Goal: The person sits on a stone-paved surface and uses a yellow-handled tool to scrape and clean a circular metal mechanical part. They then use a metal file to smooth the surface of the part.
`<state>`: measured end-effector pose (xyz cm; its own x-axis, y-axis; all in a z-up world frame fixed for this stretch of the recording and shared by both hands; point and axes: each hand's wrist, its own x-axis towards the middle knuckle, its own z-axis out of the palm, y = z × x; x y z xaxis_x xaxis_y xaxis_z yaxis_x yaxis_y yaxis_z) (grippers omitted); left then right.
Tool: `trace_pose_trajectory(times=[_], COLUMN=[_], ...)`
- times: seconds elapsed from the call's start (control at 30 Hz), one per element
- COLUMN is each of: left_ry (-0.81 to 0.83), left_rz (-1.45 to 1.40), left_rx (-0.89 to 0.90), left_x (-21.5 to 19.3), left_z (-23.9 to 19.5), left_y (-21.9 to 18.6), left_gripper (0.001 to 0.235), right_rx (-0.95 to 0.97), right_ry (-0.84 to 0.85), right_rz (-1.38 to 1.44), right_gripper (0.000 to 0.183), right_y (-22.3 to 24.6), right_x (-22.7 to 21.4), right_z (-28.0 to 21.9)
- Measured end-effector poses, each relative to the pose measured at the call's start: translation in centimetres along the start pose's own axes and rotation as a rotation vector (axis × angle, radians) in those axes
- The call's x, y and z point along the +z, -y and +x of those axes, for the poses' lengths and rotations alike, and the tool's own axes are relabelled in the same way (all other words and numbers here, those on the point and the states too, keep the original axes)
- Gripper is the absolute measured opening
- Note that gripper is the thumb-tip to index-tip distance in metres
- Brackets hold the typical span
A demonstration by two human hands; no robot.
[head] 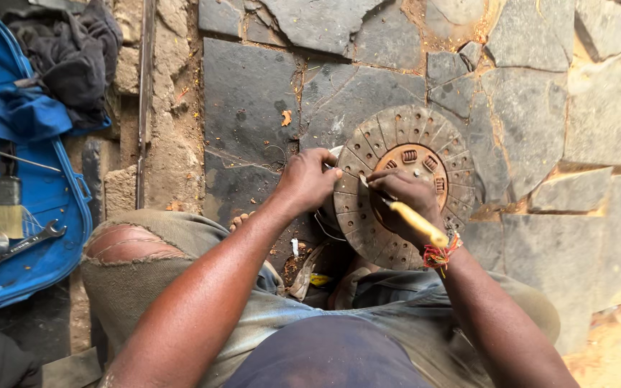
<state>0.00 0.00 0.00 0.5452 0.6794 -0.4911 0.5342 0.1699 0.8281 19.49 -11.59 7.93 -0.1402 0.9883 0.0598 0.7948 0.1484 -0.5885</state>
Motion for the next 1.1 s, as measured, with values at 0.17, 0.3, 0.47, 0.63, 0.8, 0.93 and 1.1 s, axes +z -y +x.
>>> trace_pose_trajectory(times=[0.17,0.3,0.47,0.63,0.8,0.93,1.1], left_ry=[-0.014,-0.028,-0.075,-0.076,-0.061,-0.048,0.046], left_rz=[-0.041,-0.078,-0.075,-0.111,-0.105,-0.089,-0.113], left_rx=[-0.013,-0.031,-0.001,-0.025,-0.037,-0.045,-0.107], left_x=[-0.1,0.4,0.9,1.0,0.3,0.6,0.5], left_z=[-0.6,-0.4,-0.1,-0.1,-0.4,-0.2,0.0], left_y=[-0.7,-0.4,-0.1,-0.4,-0.8,-0.9,-1.0], left_gripper=[0.034,0.027,0.025,0.025,0.024,0.030,0.036], right_rx=[-0.144,-0.094,-0.022,0.076,-0.005,-0.061,0.050], right_ry=[0.175,0.173,-0.111,-0.246,-0.168,-0.242,-0.353], right_rz=[-0.203,-0.102,-0.139,-0.003,-0.154,-0.095,-0.140], right_gripper=[0.033,0.034,0.015,0.015,0.020,0.022,0.010], right_y=[0.8,2.1,4.0,3.2,3.2,2.5,1.7], right_x=[-1.6,-2.0,0.1,0.8,0.1,1.7,1.4], right_z=[2.9,3.7,2.9,2.4,2.0,1.8,1.4])
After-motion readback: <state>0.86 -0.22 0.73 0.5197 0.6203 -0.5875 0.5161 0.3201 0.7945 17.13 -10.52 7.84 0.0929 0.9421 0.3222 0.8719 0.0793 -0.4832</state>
